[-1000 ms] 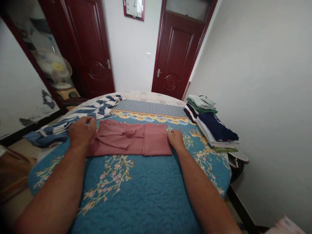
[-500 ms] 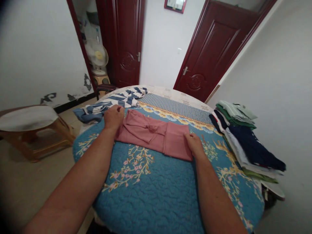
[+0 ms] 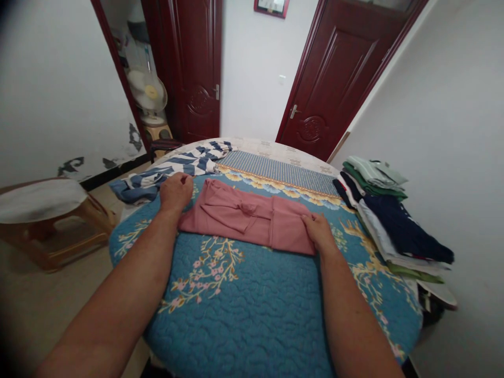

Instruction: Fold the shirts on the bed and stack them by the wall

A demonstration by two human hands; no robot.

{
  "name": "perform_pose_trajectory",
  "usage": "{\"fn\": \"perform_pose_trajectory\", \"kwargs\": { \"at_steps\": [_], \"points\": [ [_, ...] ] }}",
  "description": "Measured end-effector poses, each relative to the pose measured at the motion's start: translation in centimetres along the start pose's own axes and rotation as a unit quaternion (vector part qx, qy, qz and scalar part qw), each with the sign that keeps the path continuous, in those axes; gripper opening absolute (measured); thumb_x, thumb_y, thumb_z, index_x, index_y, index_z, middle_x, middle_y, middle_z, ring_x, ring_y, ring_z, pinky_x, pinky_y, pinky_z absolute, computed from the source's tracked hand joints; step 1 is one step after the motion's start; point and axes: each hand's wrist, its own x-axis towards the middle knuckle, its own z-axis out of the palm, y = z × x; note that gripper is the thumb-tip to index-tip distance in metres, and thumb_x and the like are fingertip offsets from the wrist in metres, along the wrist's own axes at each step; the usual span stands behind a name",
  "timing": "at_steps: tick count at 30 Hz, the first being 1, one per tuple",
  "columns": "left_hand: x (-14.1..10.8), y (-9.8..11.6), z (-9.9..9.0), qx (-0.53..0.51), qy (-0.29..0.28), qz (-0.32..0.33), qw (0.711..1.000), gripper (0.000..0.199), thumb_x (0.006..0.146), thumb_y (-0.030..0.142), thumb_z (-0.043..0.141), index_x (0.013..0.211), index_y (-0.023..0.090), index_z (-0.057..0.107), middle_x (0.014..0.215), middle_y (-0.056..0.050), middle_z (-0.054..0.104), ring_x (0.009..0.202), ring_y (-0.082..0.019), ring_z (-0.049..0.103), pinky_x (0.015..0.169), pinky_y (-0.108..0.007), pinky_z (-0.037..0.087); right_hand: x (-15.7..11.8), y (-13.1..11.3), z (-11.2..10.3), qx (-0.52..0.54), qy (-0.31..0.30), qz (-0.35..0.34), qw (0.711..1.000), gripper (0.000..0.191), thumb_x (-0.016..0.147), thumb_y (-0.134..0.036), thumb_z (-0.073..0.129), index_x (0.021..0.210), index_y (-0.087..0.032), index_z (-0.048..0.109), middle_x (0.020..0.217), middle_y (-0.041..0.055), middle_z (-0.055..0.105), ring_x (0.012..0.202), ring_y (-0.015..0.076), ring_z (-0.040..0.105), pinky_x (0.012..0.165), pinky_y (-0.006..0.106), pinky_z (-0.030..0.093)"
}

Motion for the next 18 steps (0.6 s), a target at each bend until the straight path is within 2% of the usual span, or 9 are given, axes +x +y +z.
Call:
{"fn": "perform_pose_trajectory", "kwargs": {
  "at_steps": [3,6,9,11,14,18],
  "points": [
    [0.1,-0.1,0.3,0.009,-0.004,0.007,1.000,0.039,0.100,0.033,0.044,0.111,0.017,0.078,0.115,-0.015,0.081,0.108,-0.031,0.072,0.097,-0.038,0.051,0.5,2.8,-2.4,0.002,0.001,0.011,1.000,0.037,0.089,-0.048,0.062,0.098,-0.018,0.082,0.095,0.0111,0.080,0.091,0.0277,0.071,0.084,0.037,0.053],
    [0.1,-0.1,0.7,0.012,-0.015,0.017,1.000,0.040,0.101,0.034,0.044,0.112,0.017,0.078,0.115,-0.015,0.082,0.107,-0.030,0.073,0.096,-0.038,0.052,0.8,6.1,-5.5,-0.015,0.025,0.023,0.999,0.034,0.085,-0.049,0.067,0.090,-0.019,0.082,0.090,0.0101,0.079,0.087,0.0276,0.070,0.084,0.038,0.054],
    [0.1,0.1,1.0,0.019,-0.032,0.034,0.999,0.041,0.101,0.035,0.044,0.112,0.017,0.079,0.115,-0.015,0.082,0.109,-0.031,0.073,0.097,-0.038,0.051,0.8,8.7,-8.0,0.028,0.041,0.060,0.997,0.033,0.080,-0.048,0.072,0.092,-0.019,0.083,0.090,0.0085,0.080,0.088,0.0278,0.071,0.084,0.038,0.055],
    [0.1,0.2,1.2,0.025,-0.045,0.047,0.998,0.040,0.100,0.035,0.046,0.111,0.017,0.080,0.114,-0.016,0.082,0.109,-0.032,0.073,0.097,-0.039,0.051,0.7,9.8,-8.8,0.058,0.045,0.084,0.994,0.035,0.078,-0.047,0.073,0.095,-0.019,0.084,0.091,0.0087,0.082,0.088,0.0277,0.073,0.082,0.037,0.056],
    [0.1,0.4,1.5,0.037,-0.066,0.053,0.996,0.039,0.099,0.036,0.047,0.110,0.018,0.080,0.111,-0.015,0.082,0.108,-0.033,0.073,0.095,-0.039,0.052,0.8,10.2,-8.8,0.051,0.041,0.080,0.995,0.037,0.078,-0.048,0.072,0.098,-0.019,0.084,0.094,0.0087,0.083,0.088,0.0272,0.074,0.084,0.037,0.057],
    [0.2,0.5,1.8,0.046,-0.076,0.062,0.994,0.037,0.099,0.037,0.048,0.107,0.020,0.080,0.112,-0.014,0.082,0.106,-0.033,0.073,0.092,-0.039,0.053,0.7,9.4,-8.7,0.030,0.048,0.054,0.997,0.045,0.084,-0.046,0.068,0.117,-0.019,0.083,0.116,0.0106,0.082,0.104,0.0272,0.074,0.096,0.037,0.055]
  ]
}}
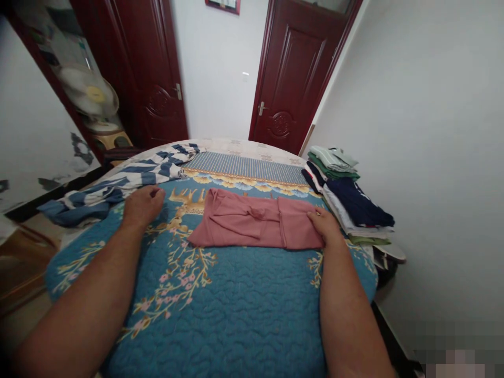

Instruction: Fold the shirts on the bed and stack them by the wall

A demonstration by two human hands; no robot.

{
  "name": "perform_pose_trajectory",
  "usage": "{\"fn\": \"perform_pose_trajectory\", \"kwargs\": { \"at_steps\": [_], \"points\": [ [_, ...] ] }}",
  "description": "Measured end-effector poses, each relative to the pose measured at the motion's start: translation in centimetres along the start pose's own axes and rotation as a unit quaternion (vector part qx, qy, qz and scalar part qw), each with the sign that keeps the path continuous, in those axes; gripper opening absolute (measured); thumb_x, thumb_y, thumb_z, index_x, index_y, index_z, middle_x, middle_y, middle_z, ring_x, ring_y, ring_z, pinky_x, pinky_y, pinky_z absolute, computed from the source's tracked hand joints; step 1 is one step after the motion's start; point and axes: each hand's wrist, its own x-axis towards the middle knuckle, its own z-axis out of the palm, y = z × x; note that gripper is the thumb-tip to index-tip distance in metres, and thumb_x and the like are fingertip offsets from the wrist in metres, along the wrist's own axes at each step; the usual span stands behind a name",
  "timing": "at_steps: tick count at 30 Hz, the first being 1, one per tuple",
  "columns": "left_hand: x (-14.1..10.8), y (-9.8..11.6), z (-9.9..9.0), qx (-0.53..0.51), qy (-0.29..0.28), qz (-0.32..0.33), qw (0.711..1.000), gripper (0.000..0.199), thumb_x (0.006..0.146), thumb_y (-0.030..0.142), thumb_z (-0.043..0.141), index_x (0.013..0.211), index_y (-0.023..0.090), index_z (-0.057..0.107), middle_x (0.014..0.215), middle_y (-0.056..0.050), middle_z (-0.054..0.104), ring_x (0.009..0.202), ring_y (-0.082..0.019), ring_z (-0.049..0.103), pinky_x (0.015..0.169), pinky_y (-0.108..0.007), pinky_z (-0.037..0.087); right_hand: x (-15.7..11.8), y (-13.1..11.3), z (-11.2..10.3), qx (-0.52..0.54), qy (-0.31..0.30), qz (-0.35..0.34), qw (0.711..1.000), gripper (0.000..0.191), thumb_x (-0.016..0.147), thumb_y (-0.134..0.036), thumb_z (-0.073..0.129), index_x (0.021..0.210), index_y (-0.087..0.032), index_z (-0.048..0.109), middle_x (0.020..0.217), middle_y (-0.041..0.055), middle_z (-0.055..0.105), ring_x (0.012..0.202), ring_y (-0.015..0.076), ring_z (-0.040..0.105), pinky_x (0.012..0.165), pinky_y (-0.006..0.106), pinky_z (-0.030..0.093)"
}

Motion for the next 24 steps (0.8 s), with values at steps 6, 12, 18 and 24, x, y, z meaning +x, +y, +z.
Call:
{"fn": "perform_pose_trajectory", "kwargs": {
  "at_steps": [6,12,18,24],
  "points": [
    [0.1,-0.1,0.6,-0.003,-0.022,0.012,1.000,0.038,0.100,0.040,0.047,0.108,0.020,0.079,0.111,-0.014,0.082,0.104,-0.034,0.073,0.089,-0.040,0.052,-0.8,-2.8,-0.5,0.031,0.010,-0.045,0.998,0.055,0.087,-0.041,0.065,0.135,-0.017,0.077,0.126,0.0125,0.080,0.111,0.0275,0.073,0.103,0.040,0.054],
    [0.0,0.0,0.8,-0.013,-0.023,0.028,0.999,0.037,0.098,0.039,0.049,0.106,0.019,0.080,0.111,-0.016,0.081,0.102,-0.035,0.073,0.088,-0.041,0.053,-1.6,-7.6,-0.5,-0.049,0.014,-0.130,0.990,0.054,0.092,-0.035,0.057,0.140,-0.017,0.074,0.134,0.0124,0.077,0.122,0.0287,0.070,0.110,0.042,0.051],
    [-0.2,0.4,0.6,-0.012,-0.029,0.028,0.999,0.039,0.099,0.040,0.048,0.106,0.019,0.080,0.110,-0.016,0.081,0.102,-0.035,0.074,0.090,-0.042,0.054,-4.0,-13.4,2.5,-0.201,0.026,-0.159,0.966,0.050,0.098,-0.022,0.050,0.144,-0.019,0.070,0.135,0.0157,0.076,0.124,0.0301,0.071,0.109,0.040,0.050],
    [-0.2,0.4,0.6,-0.020,-0.029,0.027,0.999,0.041,0.100,0.041,0.047,0.109,0.020,0.081,0.112,-0.015,0.081,0.105,-0.034,0.074,0.091,-0.041,0.053,-7.1,-18.9,7.4,-0.263,0.006,-0.164,0.951,0.051,0.107,-0.024,0.046,0.155,-0.024,0.060,0.121,0.0136,0.080,0.109,0.0286,0.074,0.100,0.038,0.052]
  ]
}}
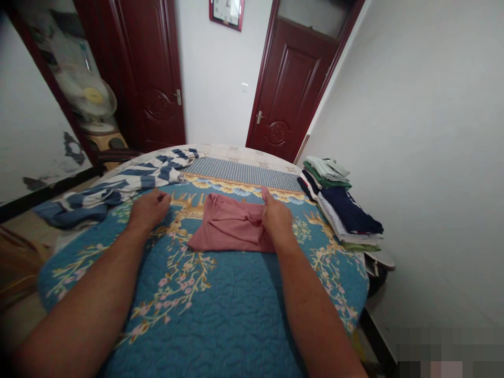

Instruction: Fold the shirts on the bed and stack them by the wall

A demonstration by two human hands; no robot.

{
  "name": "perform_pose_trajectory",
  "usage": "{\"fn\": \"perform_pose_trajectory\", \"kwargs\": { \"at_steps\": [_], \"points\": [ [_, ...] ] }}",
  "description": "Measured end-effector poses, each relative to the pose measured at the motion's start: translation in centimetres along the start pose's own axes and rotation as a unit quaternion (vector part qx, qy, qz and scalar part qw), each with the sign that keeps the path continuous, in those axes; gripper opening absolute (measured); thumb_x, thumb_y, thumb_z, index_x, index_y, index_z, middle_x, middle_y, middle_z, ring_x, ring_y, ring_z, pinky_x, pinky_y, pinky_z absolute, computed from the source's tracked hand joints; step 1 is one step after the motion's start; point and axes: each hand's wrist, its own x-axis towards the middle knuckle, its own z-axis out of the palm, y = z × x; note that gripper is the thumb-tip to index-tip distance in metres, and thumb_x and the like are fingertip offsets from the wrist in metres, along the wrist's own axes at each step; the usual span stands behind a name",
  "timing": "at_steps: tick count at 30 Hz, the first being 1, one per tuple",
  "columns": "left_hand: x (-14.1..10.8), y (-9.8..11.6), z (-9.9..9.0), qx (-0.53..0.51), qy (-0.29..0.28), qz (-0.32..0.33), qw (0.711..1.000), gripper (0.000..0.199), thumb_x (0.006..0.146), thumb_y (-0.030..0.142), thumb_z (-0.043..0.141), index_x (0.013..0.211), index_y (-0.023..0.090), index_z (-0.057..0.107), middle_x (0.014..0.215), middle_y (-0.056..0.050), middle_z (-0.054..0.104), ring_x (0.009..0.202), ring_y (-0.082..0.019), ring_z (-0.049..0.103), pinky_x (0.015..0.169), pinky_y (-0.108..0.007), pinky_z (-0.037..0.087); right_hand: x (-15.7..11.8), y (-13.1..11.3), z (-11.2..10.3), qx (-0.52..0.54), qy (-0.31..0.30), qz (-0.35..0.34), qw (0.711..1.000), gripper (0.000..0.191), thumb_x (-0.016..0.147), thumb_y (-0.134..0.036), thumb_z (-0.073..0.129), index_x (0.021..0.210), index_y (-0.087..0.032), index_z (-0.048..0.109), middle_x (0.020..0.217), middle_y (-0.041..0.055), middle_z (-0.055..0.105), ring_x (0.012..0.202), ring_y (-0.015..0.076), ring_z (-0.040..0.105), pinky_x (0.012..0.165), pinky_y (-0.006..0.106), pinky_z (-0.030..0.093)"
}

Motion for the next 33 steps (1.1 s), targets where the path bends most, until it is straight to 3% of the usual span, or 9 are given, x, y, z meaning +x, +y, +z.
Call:
{"fn": "perform_pose_trajectory", "kwargs": {
  "at_steps": [5,9,17,23,29,33],
  "points": [
    [-0.1,0.1,-0.2,-0.006,0.000,-0.004,1.000,0.040,0.100,0.039,0.047,0.110,0.020,0.081,0.112,-0.014,0.081,0.106,-0.033,0.073,0.091,-0.039,0.053,-1.3,-5.2,2.1,0.001,-0.046,-0.025,0.999,0.040,0.107,-0.023,0.046,0.142,-0.017,0.065,0.127,0.0164,0.075,0.120,0.0270,0.070,0.103,0.036,0.050],
    [-0.1,0.2,-0.3,-0.008,-0.003,-0.007,1.000,0.041,0.101,0.038,0.046,0.111,0.020,0.081,0.113,-0.014,0.082,0.107,-0.032,0.073,0.092,-0.038,0.053,-2.7,-6.7,3.7,-0.027,-0.099,-0.026,0.994,0.040,0.101,-0.034,0.061,0.135,-0.013,0.065,0.137,0.0216,0.066,0.118,0.0307,0.070,0.099,0.038,0.053],
    [-0.6,1.0,-0.1,-0.015,-0.009,0.024,1.000,0.040,0.101,0.036,0.047,0.111,0.018,0.081,0.114,-0.015,0.081,0.106,-0.032,0.073,0.095,-0.038,0.052,-2.9,-5.8,4.2,-0.014,-0.079,-0.050,0.996,0.030,0.101,-0.023,0.053,0.120,-0.013,0.073,0.121,0.0215,0.073,0.111,0.0311,0.071,0.096,0.039,0.052],
    [-1.0,1.8,-0.5,-0.001,-0.021,0.048,0.999,0.040,0.103,0.037,0.045,0.107,0.019,0.080,0.108,-0.013,0.082,0.100,-0.028,0.072,0.091,-0.034,0.050,-1.7,-4.6,4.3,0.081,-0.004,-0.087,0.993,0.044,0.105,-0.026,0.045,0.139,-0.020,0.072,0.113,0.0144,0.079,0.118,0.0300,0.068,0.103,0.040,0.050],
    [-0.9,1.7,-0.3,-0.005,-0.024,0.062,0.998,0.039,0.102,0.037,0.046,0.104,0.018,0.081,0.106,-0.012,0.082,0.098,-0.028,0.072,0.087,-0.034,0.049,-2.5,-5.1,4.3,0.047,-0.086,-0.083,0.992,0.022,0.099,-0.028,0.057,0.109,-0.018,0.074,0.118,0.0149,0.074,0.110,0.0262,0.067,0.095,0.034,0.047],
    [-1.0,1.7,-0.1,0.004,-0.033,0.070,0.997,0.038,0.102,0.037,0.046,0.103,0.019,0.080,0.106,-0.012,0.082,0.098,-0.028,0.072,0.087,-0.034,0.050,-3.6,-4.5,2.9,0.046,-0.115,-0.109,0.986,0.021,0.093,-0.035,0.069,0.107,-0.020,0.069,0.118,0.0125,0.072,0.105,0.0248,0.066,0.090,0.032,0.046]
  ]
}}
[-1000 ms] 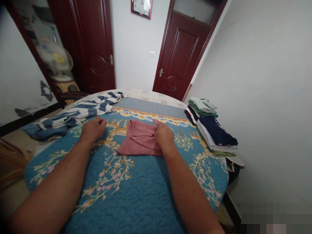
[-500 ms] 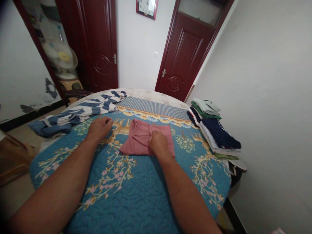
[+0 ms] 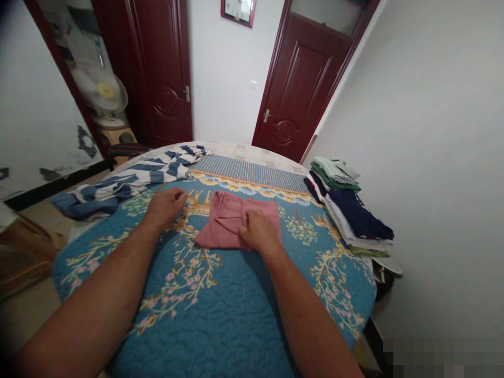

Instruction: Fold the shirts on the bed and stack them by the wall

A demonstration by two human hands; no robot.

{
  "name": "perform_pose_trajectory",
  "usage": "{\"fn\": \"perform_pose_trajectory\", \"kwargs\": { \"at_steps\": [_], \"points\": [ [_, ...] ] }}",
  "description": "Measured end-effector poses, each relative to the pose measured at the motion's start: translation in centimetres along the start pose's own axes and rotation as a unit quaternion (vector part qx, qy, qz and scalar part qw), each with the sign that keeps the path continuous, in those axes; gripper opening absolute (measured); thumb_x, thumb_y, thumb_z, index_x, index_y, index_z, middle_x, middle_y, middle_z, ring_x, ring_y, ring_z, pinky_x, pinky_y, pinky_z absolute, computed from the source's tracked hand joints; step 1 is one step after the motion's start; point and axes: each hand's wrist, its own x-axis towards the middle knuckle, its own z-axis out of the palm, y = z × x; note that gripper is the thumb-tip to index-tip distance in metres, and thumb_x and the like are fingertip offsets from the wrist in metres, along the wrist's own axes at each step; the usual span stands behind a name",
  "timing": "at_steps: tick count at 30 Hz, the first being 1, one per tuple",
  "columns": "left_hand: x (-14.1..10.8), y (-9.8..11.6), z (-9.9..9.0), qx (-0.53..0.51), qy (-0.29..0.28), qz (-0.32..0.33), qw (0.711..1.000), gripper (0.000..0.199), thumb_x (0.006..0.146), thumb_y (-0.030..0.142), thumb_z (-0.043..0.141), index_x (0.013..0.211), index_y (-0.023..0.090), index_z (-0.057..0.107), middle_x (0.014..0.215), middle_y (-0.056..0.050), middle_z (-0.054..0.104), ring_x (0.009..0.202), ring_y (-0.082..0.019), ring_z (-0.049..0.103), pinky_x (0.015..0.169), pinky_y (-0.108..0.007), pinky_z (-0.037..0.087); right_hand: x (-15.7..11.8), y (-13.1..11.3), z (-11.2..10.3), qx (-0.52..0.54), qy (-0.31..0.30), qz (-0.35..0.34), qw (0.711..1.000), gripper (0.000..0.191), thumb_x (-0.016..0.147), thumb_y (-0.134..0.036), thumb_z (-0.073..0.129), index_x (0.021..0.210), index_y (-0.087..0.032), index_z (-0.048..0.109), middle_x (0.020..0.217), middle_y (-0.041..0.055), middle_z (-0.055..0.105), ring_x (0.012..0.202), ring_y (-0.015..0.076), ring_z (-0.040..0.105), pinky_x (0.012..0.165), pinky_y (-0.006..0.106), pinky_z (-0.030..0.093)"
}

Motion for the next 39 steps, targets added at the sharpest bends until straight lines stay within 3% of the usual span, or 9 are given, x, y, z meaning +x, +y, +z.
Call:
{"fn": "perform_pose_trajectory", "kwargs": {
  "at_steps": [6,13,17,21,24,28,32,35,39],
  "points": [
    [0.0,0.3,0.4,0.011,-0.013,0.012,1.000,0.039,0.103,0.041,0.046,0.101,0.020,0.079,0.105,-0.013,0.083,0.099,-0.029,0.073,0.088,-0.034,0.050,-4.5,1.1,-0.4,-0.031,0.005,-0.053,0.998,0.033,0.095,-0.040,0.071,0.120,-0.019,0.069,0.118,0.0144,0.072,0.112,0.0297,0.064,0.096,0.037,0.047],
    [-0.8,2.2,1.2,0.010,-0.027,0.052,0.998,0.038,0.104,0.042,0.046,0.105,0.022,0.079,0.106,-0.012,0.083,0.100,-0.030,0.075,0.087,-0.035,0.050,-5.9,0.9,1.1,0.011,0.024,-0.102,0.994,0.017,0.101,-0.030,0.059,0.103,-0.021,0.074,0.108,0.0111,0.074,0.104,0.0255,0.066,0.094,0.034,0.048],
    [-2.5,5.3,1.2,-0.067,-0.032,0.110,0.991,0.034,0.103,0.041,0.050,0.105,0.023,0.079,0.105,-0.010,0.083,0.099,-0.027,0.075,0.089,-0.034,0.051,-4.5,3.7,0.5,0.183,0.109,-0.035,0.977,0.030,0.105,-0.031,0.048,0.107,-0.022,0.076,0.102,0.0067,0.078,0.095,0.0215,0.071,0.090,0.030,0.053],
    [-3.5,9.9,2.4,-0.138,-0.090,0.119,0.979,0.031,0.100,0.039,0.057,0.110,0.020,0.080,0.107,-0.011,0.082,0.097,-0.027,0.075,0.087,-0.035,0.053,-3.1,8.5,0.1,0.195,0.195,0.090,0.957,0.036,0.101,-0.030,0.046,0.116,-0.021,0.078,0.115,0.0089,0.080,0.109,0.0242,0.073,0.102,0.035,0.054],
    [-2.9,13.1,4.3,-0.163,-0.150,0.089,0.971,0.027,0.098,0.035,0.061,0.094,0.017,0.081,0.094,-0.014,0.081,0.091,-0.028,0.075,0.083,-0.038,0.053,-2.4,10.7,1.0,0.151,0.180,0.079,0.969,0.043,0.101,-0.028,0.047,0.134,-0.018,0.073,0.136,0.0124,0.075,0.129,0.0248,0.067,0.118,0.039,0.046],
    [-1.2,16.3,6.9,-0.187,-0.188,0.050,0.963,0.032,0.098,0.039,0.063,0.079,0.017,0.078,0.075,-0.013,0.077,0.077,-0.029,0.074,0.074,-0.039,0.055,-2.0,10.6,2.7,0.079,0.117,0.023,0.990,0.057,0.105,-0.033,0.047,0.158,-0.014,0.055,0.164,0.0165,0.055,0.153,0.0275,0.048,0.129,0.047,0.033],
    [-0.8,18.4,8.8,-0.194,-0.152,0.052,0.968,0.026,0.096,0.030,0.061,0.102,0.013,0.080,0.104,-0.020,0.081,0.101,-0.033,0.077,0.089,-0.042,0.057,-2.1,9.6,3.3,0.035,0.068,0.054,0.996,0.065,0.108,-0.044,0.049,0.167,-0.017,0.043,0.172,0.0162,0.044,0.159,0.0337,0.039,0.130,0.055,0.027],
    [-1.5,18.7,10.4,-0.221,-0.079,0.087,0.968,0.046,0.095,0.016,0.052,0.138,0.015,0.069,0.142,-0.019,0.071,0.134,-0.030,0.066,0.113,-0.043,0.051,-2.2,9.3,3.2,0.035,0.058,0.069,0.995,0.068,0.108,-0.047,0.050,0.168,-0.017,0.041,0.173,0.0178,0.042,0.158,0.0366,0.039,0.129,0.059,0.026],
    [-1.8,17.8,11.9,-0.259,-0.005,0.187,0.947,0.056,0.095,0.010,0.047,0.148,0.019,0.059,0.151,-0.015,0.064,0.144,-0.025,0.057,0.127,-0.045,0.042,-2.1,9.4,3.2,0.046,0.057,0.079,0.994,0.069,0.107,-0.047,0.052,0.169,-0.018,0.041,0.173,0.0178,0.042,0.159,0.0376,0.038,0.130,0.060,0.024]
  ]
}}
